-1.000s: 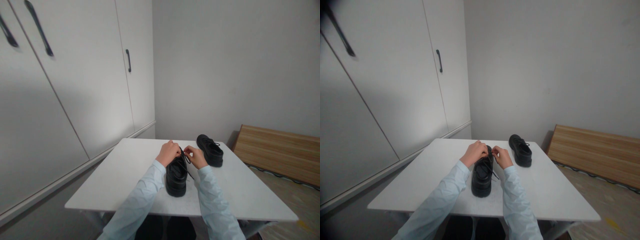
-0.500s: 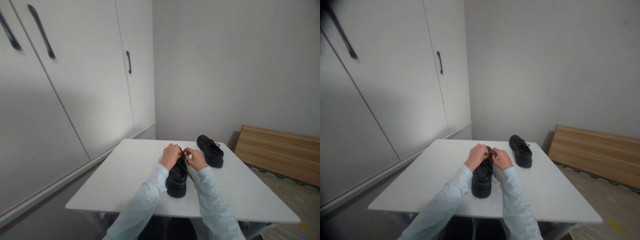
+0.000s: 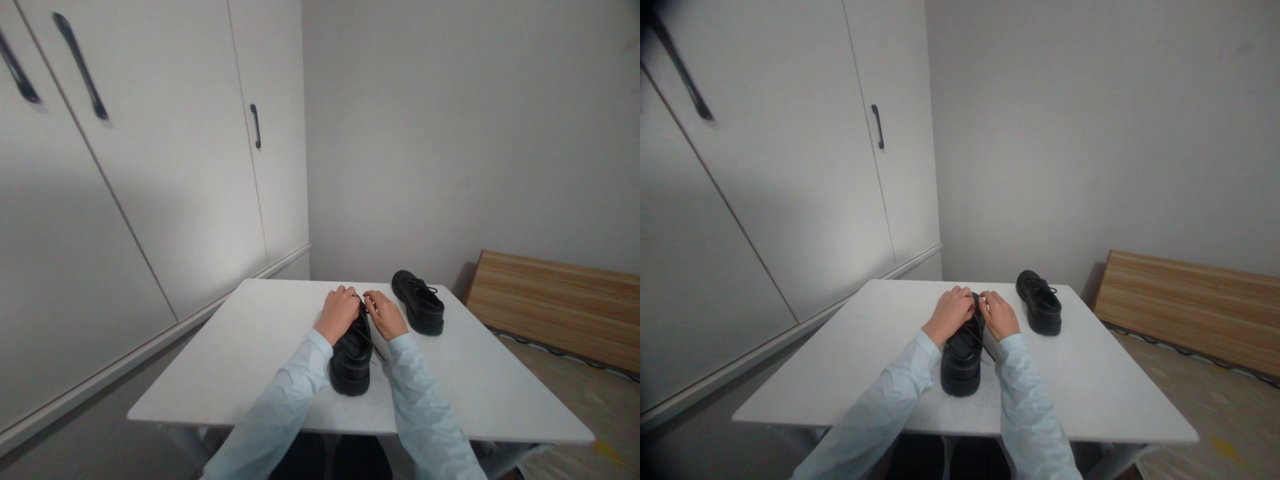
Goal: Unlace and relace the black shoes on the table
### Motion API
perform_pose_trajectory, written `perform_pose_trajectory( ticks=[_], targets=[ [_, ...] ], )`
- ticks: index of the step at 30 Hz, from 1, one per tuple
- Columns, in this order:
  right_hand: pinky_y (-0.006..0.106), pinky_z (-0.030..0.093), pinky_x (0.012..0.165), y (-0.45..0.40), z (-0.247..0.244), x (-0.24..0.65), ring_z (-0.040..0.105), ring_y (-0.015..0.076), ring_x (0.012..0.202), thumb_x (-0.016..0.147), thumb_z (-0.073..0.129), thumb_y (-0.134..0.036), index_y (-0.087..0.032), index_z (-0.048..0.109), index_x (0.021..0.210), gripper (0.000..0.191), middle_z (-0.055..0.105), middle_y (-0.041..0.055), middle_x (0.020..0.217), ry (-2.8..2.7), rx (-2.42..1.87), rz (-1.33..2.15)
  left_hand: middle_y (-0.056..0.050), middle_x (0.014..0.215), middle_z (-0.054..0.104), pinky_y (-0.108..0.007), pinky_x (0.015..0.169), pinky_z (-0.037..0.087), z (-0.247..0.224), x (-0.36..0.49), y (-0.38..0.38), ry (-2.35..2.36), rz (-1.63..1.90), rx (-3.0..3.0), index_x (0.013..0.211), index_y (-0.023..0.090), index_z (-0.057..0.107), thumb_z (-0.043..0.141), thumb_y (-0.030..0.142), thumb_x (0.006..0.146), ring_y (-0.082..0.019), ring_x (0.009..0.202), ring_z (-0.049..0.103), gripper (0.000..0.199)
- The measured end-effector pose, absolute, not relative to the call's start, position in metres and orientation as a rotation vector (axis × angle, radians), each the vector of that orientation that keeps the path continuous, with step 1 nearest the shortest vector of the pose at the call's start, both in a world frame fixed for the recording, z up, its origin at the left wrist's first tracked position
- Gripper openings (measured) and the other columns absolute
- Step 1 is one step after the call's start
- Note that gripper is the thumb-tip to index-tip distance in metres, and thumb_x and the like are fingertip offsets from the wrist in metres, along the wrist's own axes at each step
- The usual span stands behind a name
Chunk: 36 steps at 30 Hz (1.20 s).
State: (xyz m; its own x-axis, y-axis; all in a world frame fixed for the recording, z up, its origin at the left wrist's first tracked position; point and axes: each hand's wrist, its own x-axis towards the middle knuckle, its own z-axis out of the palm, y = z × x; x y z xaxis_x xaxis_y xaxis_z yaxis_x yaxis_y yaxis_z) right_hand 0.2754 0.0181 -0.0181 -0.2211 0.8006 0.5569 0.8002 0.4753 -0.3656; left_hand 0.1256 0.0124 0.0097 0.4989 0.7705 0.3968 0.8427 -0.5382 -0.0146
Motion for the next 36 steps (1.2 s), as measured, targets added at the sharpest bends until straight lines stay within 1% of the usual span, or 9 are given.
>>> perform_pose_trajectory(
  ticks=[6,11,14,20,24,27,31,34,36],
  targets=[
    [0.032,0.043,0.089,0.023,-0.025,0.271,0.058,0.0202,0.098,0.091,0.041,-0.039,-0.018,0.056,0.107,0.03,0.062,0.0096,0.105,-2.024,-1.106,0.281,-0.01,0.095,0.062,-0.034,0.075,0.042,0.019,0.111,0.015,-1.356,-0.584,-2.528,0.089,0.015,0.061,0.048,0.018,0.088,-0.024,0.093,0.054,0.014],
    [0.038,0.043,0.092,0.03,-0.036,0.267,0.057,0.0232,0.108,0.08,0.056,-0.046,-0.018,0.052,0.111,0.041,0.061,0.0111,0.114,-1.921,-1.088,0.65,-0.005,0.087,0.064,-0.03,0.074,0.042,0.011,0.084,0.031,-1.511,-0.828,-2.481,0.089,0.018,0.057,0.047,0.025,0.09,-0.02,0.085,0.056,0.012],
    [0.042,0.042,0.094,0.031,-0.038,0.267,0.056,0.0252,0.111,0.075,0.062,-0.048,-0.018,0.051,0.112,0.049,0.061,0.0122,0.116,-1.897,-1.095,0.748,-0.005,0.086,0.064,-0.029,0.075,0.042,-0.006,0.072,0.044,-1.567,-1.058,-2.407,0.088,0.019,0.055,0.045,0.025,0.091,-0.019,0.083,0.057,0.012],
    [0.046,0.03,0.106,0.031,-0.037,0.271,0.045,0.0283,0.122,0.069,0.067,-0.049,-0.021,0.05,0.119,0.06,0.053,0.0117,0.126,-1.84,-1.123,0.608,-0.005,0.083,0.066,-0.03,0.076,0.044,-0.033,0.057,0.061,-1.711,-1.727,-2.242,0.086,0.02,0.05,0.043,0.022,0.09,-0.018,0.083,0.062,0.008],
    [0.048,0.028,0.107,0.033,-0.04,0.272,0.037,0.03,0.13,0.064,0.071,-0.05,-0.02,0.034,0.135,0.086,0.041,0.0157,0.138,-1.876,-1.103,0.877,-0.004,0.079,0.066,-0.031,0.075,0.047,-0.04,0.047,0.07,-1.708,-2.277,-2.086,0.087,0.021,0.047,0.044,0.03,0.089,-0.017,0.081,0.064,0.01],
    [0.048,0.029,0.106,0.035,-0.039,0.275,0.035,0.0299,0.132,0.062,0.074,-0.048,-0.019,0.026,0.139,0.095,0.038,0.0193,0.14,-1.91,-1.076,1.043,-0.003,0.077,0.064,-0.033,0.073,0.05,-0.044,0.043,0.077,-1.619,-2.727,-1.979,0.087,0.021,0.045,0.048,0.039,0.086,-0.016,0.078,0.065,0.018],
    [0.046,0.035,0.103,0.041,-0.032,0.282,0.045,0.0273,0.125,0.062,0.075,-0.046,-0.019,0.035,0.135,0.087,0.049,0.0178,0.132,-1.908,-1.003,1.133,0.0,0.075,0.063,-0.038,0.077,0.05,-0.044,0.041,0.079,-1.473,-3.208,-1.898,0.086,0.021,0.043,0.056,0.044,0.082,-0.017,0.074,0.067,0.027],
    [0.044,0.041,0.097,0.052,-0.027,0.285,0.059,0.0245,0.108,0.069,0.07,-0.047,-0.02,0.05,0.123,0.064,0.066,0.0123,0.107,-1.814,-0.993,1.157,-0.001,0.079,0.066,-0.044,0.083,0.047,-0.04,0.041,0.075,-1.297,-3.502,-1.886,0.085,0.021,0.042,0.06,0.043,0.08,-0.019,0.079,0.069,0.029],
    [0.043,0.045,0.091,0.059,-0.026,0.284,0.065,0.0231,0.094,0.072,0.066,-0.047,-0.019,0.057,0.112,0.05,0.071,0.0085,0.089,-1.736,-1.013,1.153,-0.002,0.08,0.067,-0.046,0.086,0.046,-0.037,0.041,0.072,-1.193,-3.659,-1.875,0.084,0.02,0.042,0.062,0.041,0.08,-0.021,0.083,0.069,0.029]
  ],
)
